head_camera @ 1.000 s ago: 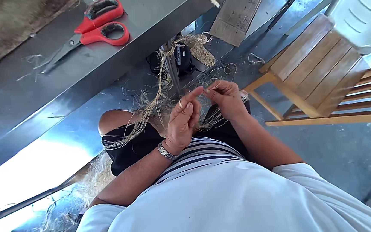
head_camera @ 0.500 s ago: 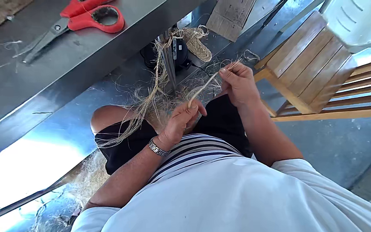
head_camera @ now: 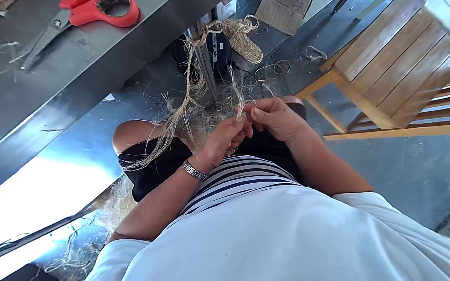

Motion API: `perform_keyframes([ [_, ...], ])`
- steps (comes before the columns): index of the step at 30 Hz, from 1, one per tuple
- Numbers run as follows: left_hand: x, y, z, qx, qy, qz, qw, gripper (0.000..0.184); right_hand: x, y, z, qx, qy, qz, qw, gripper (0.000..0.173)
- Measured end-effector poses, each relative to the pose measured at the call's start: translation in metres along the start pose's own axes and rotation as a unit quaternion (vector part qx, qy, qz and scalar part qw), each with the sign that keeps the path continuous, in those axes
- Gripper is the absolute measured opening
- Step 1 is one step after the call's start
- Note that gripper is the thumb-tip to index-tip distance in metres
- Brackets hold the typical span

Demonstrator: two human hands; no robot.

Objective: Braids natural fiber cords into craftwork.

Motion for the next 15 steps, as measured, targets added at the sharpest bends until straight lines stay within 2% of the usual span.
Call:
perform_keyframes([
  [5,0.003,0.003,0.000,0.013,-0.047,-0.022,0.999,0.038,0.002,-0.002,-0.005,-0.031,0.013,-0.026,0.999,0.012],
  [10,0.004,0.006,0.000,0.020,-0.064,-0.089,0.994,0.034,0.002,0.000,-0.002,0.024,0.000,-0.005,1.000,0.009],
  [13,0.008,0.008,-0.001,0.029,-0.050,-0.080,0.995,0.017,0.002,0.000,-0.004,-0.014,-0.020,-0.029,0.999,0.014],
  [15,0.008,0.003,-0.002,0.031,-0.035,-0.053,0.998,0.015,0.003,-0.009,-0.005,-0.045,-0.017,-0.024,0.999,0.018],
])
Point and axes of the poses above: each hand's wrist, its own z-axis away from the middle knuckle, its own y-axis out of the palm, x = y × z, the point moved 7 cm from there along -z, towards the middle knuckle, and after that the axes turned 11 degrees about y, right-handed, at the moved point
